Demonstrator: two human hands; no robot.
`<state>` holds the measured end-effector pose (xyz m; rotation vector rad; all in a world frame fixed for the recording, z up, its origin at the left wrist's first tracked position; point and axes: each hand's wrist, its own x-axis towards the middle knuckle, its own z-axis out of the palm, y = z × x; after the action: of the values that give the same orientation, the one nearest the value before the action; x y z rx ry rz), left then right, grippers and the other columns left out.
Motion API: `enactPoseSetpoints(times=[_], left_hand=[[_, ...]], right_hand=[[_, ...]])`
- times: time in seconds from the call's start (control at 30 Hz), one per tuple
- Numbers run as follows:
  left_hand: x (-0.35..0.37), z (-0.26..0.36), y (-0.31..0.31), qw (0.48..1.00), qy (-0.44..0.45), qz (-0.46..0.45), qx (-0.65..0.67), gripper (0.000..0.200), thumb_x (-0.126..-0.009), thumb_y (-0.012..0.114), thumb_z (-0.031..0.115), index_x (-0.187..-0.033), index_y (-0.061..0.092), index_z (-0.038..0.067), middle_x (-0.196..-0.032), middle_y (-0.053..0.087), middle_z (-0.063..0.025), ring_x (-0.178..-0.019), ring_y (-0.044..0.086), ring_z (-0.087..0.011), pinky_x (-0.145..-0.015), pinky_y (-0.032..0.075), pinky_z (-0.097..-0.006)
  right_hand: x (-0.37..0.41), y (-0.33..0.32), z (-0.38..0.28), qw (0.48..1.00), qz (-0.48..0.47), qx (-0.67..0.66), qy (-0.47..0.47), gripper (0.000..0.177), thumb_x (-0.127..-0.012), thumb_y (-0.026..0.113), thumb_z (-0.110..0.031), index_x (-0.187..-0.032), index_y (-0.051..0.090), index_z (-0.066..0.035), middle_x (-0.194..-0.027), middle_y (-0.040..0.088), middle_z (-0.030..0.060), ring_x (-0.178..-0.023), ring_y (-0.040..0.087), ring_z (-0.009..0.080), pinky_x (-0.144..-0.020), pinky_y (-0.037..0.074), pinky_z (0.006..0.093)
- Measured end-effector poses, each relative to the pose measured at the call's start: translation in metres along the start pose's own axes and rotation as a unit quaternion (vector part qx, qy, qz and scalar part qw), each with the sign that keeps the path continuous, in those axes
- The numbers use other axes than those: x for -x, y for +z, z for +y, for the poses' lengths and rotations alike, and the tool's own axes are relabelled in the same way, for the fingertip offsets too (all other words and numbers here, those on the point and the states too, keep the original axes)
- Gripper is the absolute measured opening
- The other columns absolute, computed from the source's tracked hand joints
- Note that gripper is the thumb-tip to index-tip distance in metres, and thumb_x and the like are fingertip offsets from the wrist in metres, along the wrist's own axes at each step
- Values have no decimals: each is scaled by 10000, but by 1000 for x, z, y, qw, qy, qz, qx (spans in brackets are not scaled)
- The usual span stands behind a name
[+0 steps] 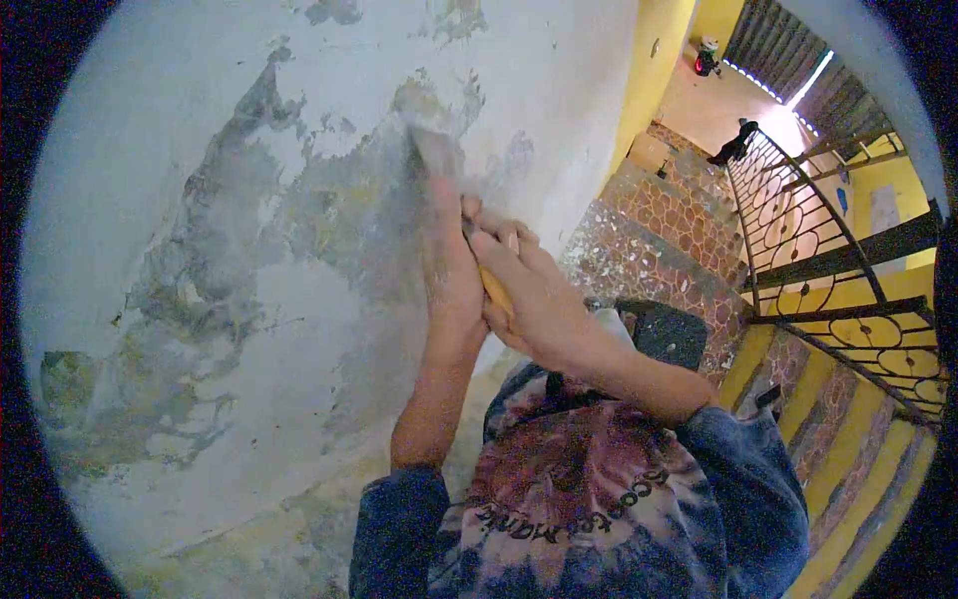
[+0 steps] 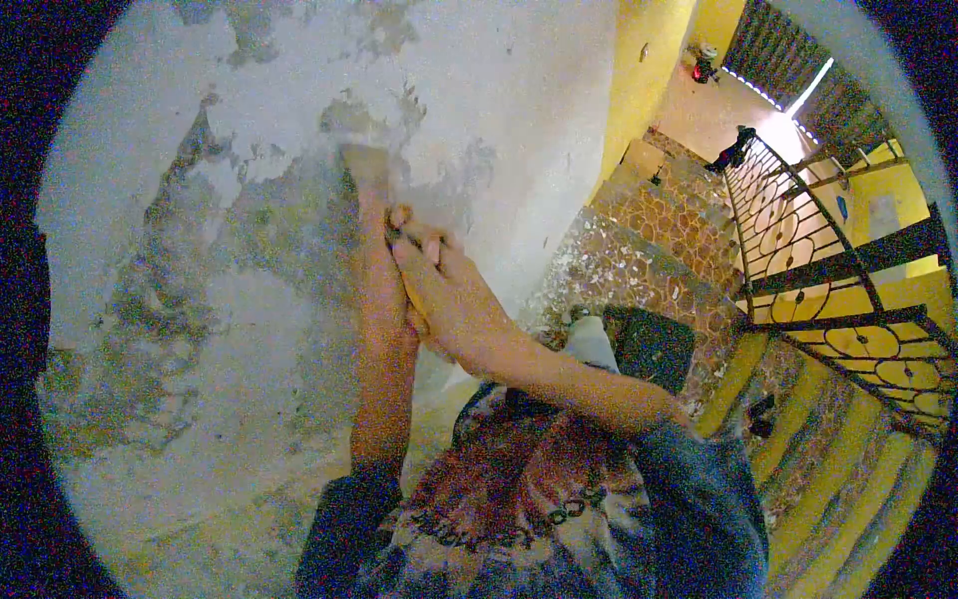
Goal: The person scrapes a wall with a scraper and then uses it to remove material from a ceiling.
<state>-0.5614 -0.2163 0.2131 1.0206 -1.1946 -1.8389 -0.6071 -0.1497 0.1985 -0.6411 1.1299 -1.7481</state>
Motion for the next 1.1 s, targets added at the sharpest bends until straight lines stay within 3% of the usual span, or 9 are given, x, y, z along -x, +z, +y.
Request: enactPoseSetpoints(times=[0.33,0.4,0.43,0.5,0.63,0.7,0.83,0.9,1.1], left_hand=[[-14,-17,-3,997,42,11,57,406,-949,365,483,-807,423,107,-608,474,-39,-578,539,-159,-557,429,-266],[-10,-15,-1,997,50,40,36,404,-948,368,483,-805,426,110,-625,463,-34,-580,537,-157,-565,428,-264],[-5,-10,0,998,31,-3,56,406,-944,374,490,-807,426,111,-636,468,-37,-584,537,-155,-576,430,-265],[-5,-6,2,996,21,-47,74,408,-941,380,496,-808,426,113,-646,472,-41,-588,537,-153,-586,432,-267],[-9,-3,5,998,35,-1,42,428,-929,385,520,-793,414,115,-620,504,-67,-582,543,-154,-562,444,-282],[-6,1,9,998,41,-30,44,432,-927,387,524,-790,411,115,-616,512,-75,-580,547,-155,-549,447,-281],[-13,-9,2,997,39,-31,58,432,-924,396,521,-789,416,110,-607,524,-84,-581,572,-181,-527,454,-283],[-13,-10,1,997,54,-29,47,432,-923,399,520,-788,416,110,-600,530,-90,-586,580,-189,-530,454,-284],[-8,-5,1,996,-7,-49,73,425,-926,408,513,-788,412,111,-632,485,-46,-569,549,-181,-533,455,-298]], right_hand=[[-3,-12,-17,992,-56,-6,111,431,-928,475,-280,-1265,418,-17,-1007,484,87,-609,499,88,-472,417,219],[-9,-12,-11,993,-49,-4,111,365,-943,429,-337,-1161,493,-52,-556,405,-20,-388,356,74,-336,290,244],[-6,-11,-7,992,-51,-1,113,365,-943,429,-337,-1161,493,-52,-556,405,-20,-388,356,74,-336,290,244],[-3,-9,-3,994,-47,-61,72,450,-941,451,-315,-1285,412,-26,-1004,449,45,-419,385,59,-299,260,192],[-11,-13,-12,985,-87,-3,151,478,-953,435,-305,-1325,359,-15,-1051,429,55,-433,397,62,-315,285,189],[-13,-9,1,999,-45,-29,-5,462,-955,434,-301,-1298,360,-1,-916,485,44,-421,393,64,-322,293,185],[-15,-12,12,995,-53,-82,-23,447,-947,448,-315,-1282,388,-25,-796,497,12,-402,379,60,-326,281,182],[-11,-11,-16,992,-53,-19,110,318,-945,418,-329,-1137,510,-92,-636,443,-9,-452,395,75,-357,288,225],[1,-8,-15,983,-74,-133,104,345,-937,452,-347,-1154,465,-79,-673,471,-18,-354,346,51,-305,272,184]])
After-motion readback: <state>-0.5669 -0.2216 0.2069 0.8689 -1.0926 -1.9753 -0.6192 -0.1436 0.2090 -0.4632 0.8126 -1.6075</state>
